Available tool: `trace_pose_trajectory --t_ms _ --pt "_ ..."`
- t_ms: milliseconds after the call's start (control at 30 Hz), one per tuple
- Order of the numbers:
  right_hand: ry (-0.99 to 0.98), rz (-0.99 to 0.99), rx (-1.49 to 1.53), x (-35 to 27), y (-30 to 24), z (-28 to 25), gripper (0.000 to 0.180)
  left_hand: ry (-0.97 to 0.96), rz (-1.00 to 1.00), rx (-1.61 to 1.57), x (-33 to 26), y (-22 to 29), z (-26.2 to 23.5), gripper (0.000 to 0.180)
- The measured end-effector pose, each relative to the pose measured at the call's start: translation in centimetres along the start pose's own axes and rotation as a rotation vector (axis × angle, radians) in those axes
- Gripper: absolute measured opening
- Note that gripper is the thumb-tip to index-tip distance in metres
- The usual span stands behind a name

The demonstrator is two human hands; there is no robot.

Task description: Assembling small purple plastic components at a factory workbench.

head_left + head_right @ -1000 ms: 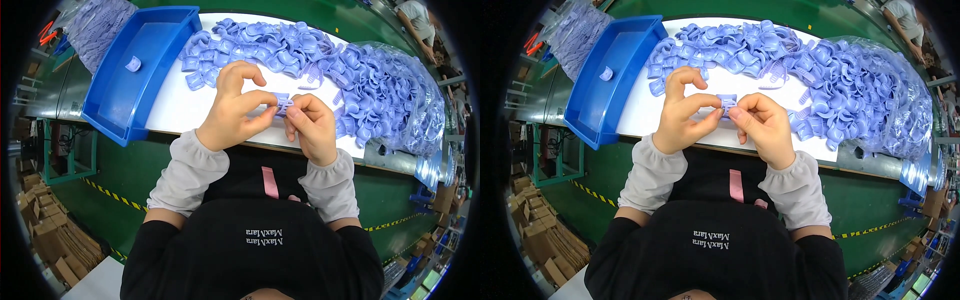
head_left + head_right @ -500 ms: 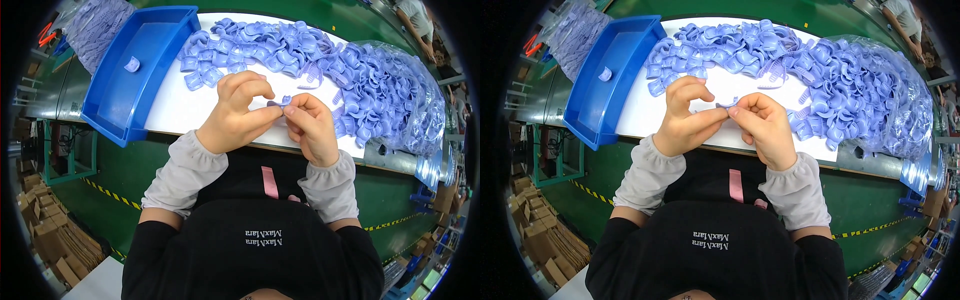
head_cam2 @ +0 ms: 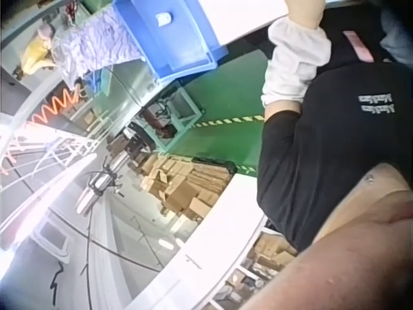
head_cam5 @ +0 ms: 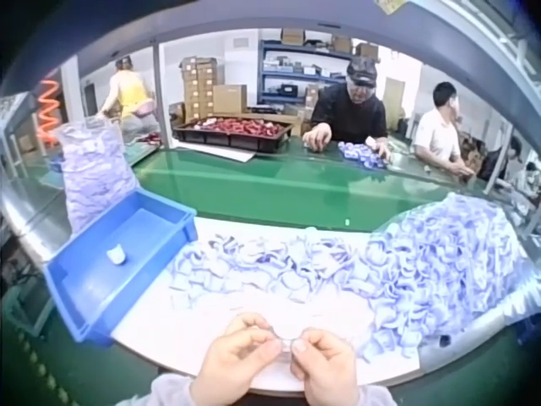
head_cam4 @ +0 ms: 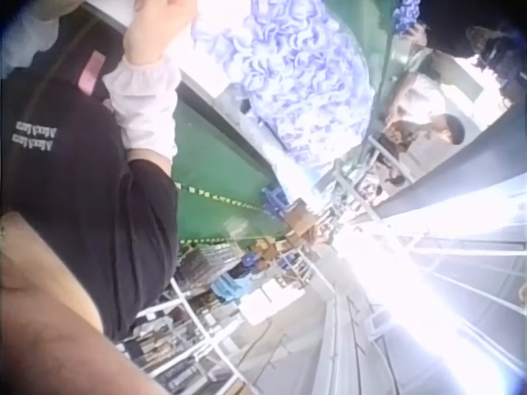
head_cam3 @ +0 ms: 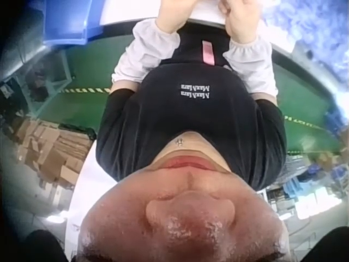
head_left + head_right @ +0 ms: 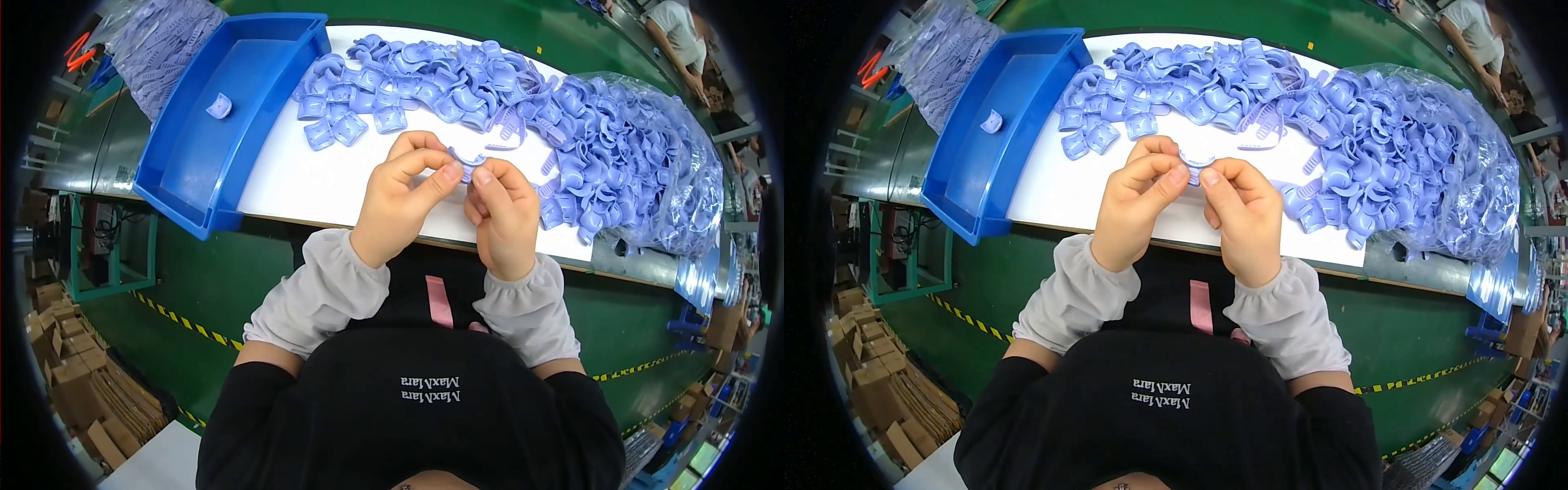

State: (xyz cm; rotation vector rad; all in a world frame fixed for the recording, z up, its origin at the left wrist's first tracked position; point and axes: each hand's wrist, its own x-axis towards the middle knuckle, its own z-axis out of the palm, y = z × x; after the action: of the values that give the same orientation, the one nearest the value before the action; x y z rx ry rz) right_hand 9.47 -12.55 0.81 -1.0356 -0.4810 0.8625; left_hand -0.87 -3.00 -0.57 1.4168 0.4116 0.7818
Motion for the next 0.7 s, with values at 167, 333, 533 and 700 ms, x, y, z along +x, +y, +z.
trace_pose_trajectory --t_ms 167,333,533,700 --pt "0.017 -0.061 -0.114 -0.7 -1.1 -0.5 0.009 0.003 0.008 0.059 -0.1 1.0 1.2 0.015" --pt "-0.056 -0.198 -0.308 -0.4 0.8 -1.1 0.007 0.008 -0.079 -0.020 0.0 1.5 0.9 0.013" --pt "-0.181 -0.977 -0.945 0.0 -2.7 -0.9 0.044 0.157 0.004 -0.079 -1.0 0.7 1.6 0.020" --pt "-0.316 -0.757 -0.909 0.1 -2.3 -2.4 0.056 -0.009 -0.048 -0.012 -0.3 1.6 2.3 0.023"
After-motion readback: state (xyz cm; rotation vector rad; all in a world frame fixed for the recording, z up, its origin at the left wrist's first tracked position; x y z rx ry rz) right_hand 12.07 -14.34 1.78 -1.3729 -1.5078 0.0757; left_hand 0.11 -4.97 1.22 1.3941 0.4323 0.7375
